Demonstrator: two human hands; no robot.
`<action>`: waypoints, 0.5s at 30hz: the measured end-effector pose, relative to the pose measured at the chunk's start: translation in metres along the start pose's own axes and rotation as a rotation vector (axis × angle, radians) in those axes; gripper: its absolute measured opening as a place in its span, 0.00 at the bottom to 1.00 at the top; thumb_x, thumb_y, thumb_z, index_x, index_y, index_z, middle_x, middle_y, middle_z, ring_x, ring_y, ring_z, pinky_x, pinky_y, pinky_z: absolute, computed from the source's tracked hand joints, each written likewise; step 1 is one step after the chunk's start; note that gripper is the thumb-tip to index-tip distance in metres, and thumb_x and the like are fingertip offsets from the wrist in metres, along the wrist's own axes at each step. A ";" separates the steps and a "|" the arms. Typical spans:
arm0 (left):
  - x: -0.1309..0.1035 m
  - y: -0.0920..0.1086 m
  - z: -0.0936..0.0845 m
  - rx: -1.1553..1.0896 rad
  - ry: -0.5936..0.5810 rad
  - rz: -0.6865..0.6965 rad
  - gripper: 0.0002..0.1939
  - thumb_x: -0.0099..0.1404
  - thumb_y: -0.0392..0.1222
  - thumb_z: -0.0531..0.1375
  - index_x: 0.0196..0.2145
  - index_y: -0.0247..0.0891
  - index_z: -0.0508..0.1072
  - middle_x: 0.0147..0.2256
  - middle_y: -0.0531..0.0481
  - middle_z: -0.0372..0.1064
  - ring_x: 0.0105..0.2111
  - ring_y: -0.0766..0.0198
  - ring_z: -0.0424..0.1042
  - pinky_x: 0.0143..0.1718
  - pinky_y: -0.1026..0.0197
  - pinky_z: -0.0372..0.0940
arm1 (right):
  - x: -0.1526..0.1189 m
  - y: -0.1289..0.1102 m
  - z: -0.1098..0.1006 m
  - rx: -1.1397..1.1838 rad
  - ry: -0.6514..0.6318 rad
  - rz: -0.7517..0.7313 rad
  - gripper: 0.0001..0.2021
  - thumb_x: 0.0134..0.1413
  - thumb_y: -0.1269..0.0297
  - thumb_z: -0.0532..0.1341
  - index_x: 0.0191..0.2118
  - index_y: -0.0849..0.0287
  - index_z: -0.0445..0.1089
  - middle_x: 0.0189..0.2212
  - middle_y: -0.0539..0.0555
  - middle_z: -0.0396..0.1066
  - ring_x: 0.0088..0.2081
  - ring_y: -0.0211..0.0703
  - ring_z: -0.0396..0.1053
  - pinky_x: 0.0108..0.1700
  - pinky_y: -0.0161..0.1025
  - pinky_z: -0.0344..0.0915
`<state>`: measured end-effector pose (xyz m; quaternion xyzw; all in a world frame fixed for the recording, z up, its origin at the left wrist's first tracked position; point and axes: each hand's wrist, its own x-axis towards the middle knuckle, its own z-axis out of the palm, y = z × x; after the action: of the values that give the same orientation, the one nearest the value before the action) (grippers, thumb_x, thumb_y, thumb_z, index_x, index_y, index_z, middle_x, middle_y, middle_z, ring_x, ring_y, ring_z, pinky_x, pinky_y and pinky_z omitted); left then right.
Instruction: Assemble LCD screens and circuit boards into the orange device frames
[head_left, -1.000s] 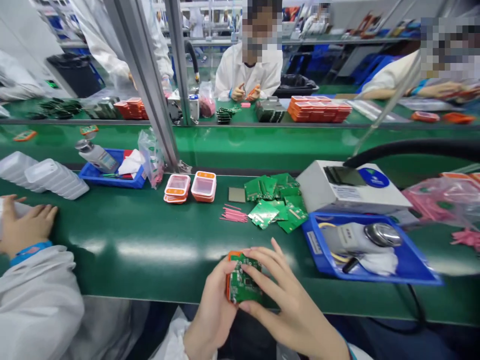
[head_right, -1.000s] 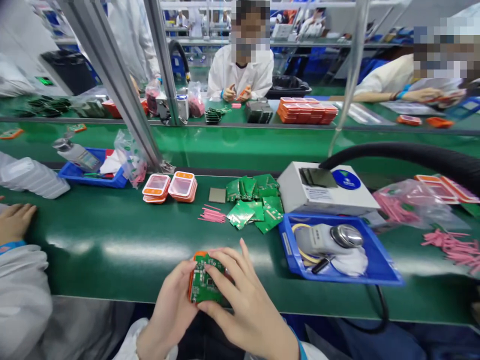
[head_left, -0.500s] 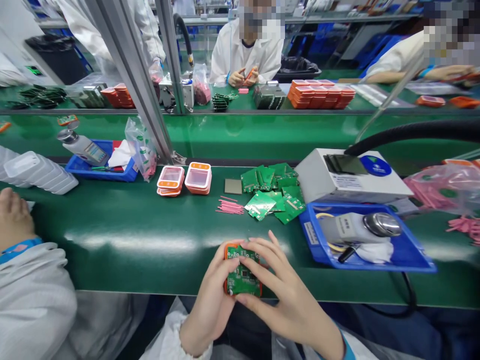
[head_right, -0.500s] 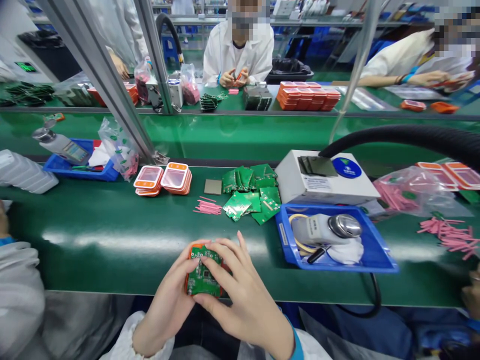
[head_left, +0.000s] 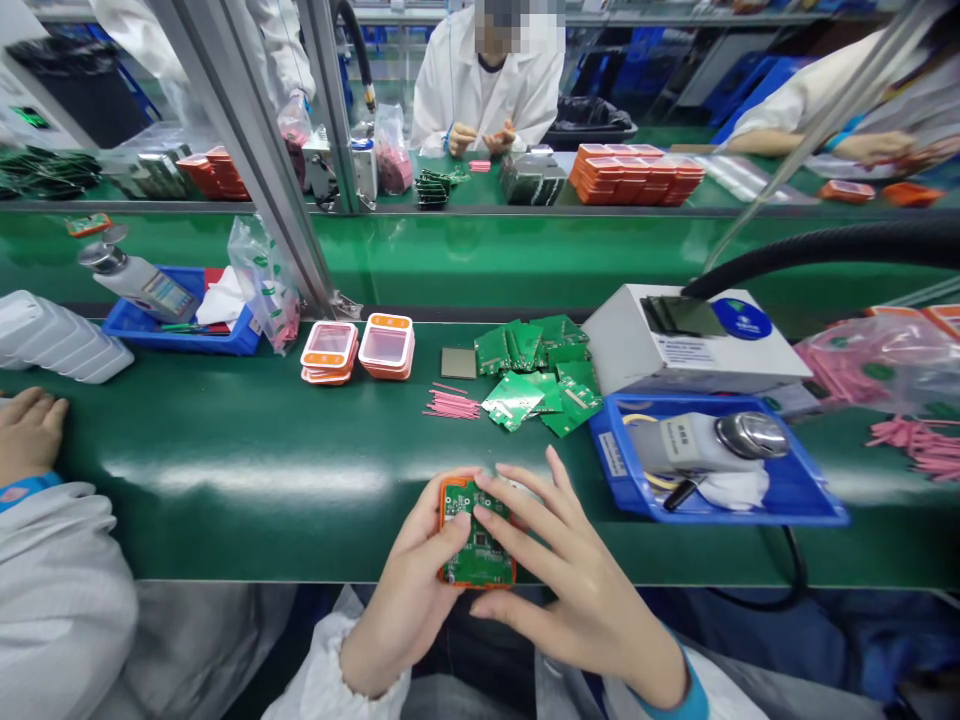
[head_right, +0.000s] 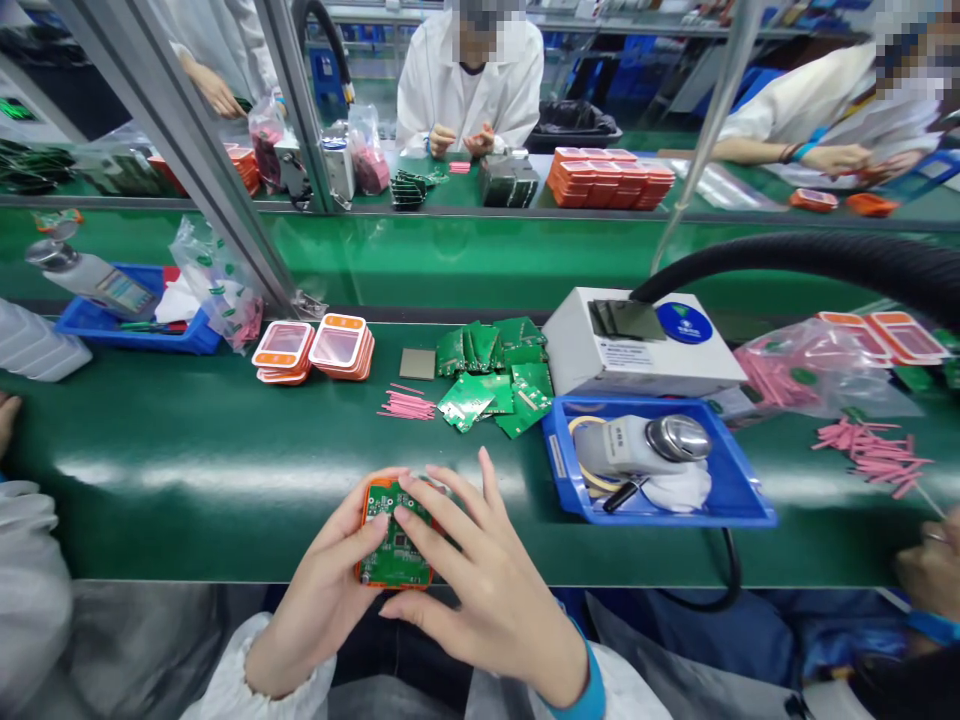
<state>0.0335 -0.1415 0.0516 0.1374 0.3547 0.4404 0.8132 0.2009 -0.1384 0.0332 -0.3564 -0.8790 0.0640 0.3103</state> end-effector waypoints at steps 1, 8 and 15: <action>0.000 0.000 -0.001 0.007 -0.008 0.003 0.13 0.66 0.37 0.57 0.47 0.46 0.74 0.47 0.49 0.72 0.48 0.58 0.71 0.48 0.59 0.66 | 0.000 -0.001 0.000 -0.004 0.012 -0.003 0.29 0.53 0.53 0.65 0.56 0.66 0.62 0.55 0.67 0.66 0.62 0.59 0.56 0.60 0.75 0.47; -0.002 0.000 -0.005 0.052 -0.032 0.025 0.13 0.64 0.39 0.60 0.47 0.46 0.74 0.49 0.47 0.72 0.50 0.56 0.70 0.51 0.56 0.65 | 0.002 -0.002 -0.004 -0.002 0.048 -0.027 0.24 0.53 0.55 0.65 0.52 0.65 0.65 0.52 0.67 0.70 0.61 0.61 0.58 0.61 0.75 0.46; 0.001 0.003 -0.008 0.026 0.247 -0.056 0.20 0.51 0.44 0.70 0.43 0.45 0.77 0.49 0.47 0.73 0.53 0.51 0.69 0.50 0.57 0.68 | 0.012 -0.007 -0.005 -0.148 0.075 -0.027 0.20 0.56 0.55 0.62 0.48 0.64 0.68 0.49 0.60 0.74 0.55 0.53 0.66 0.66 0.69 0.31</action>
<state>0.0268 -0.1395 0.0468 0.0828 0.4617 0.4264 0.7734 0.1930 -0.1365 0.0453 -0.3687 -0.8738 -0.0188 0.3165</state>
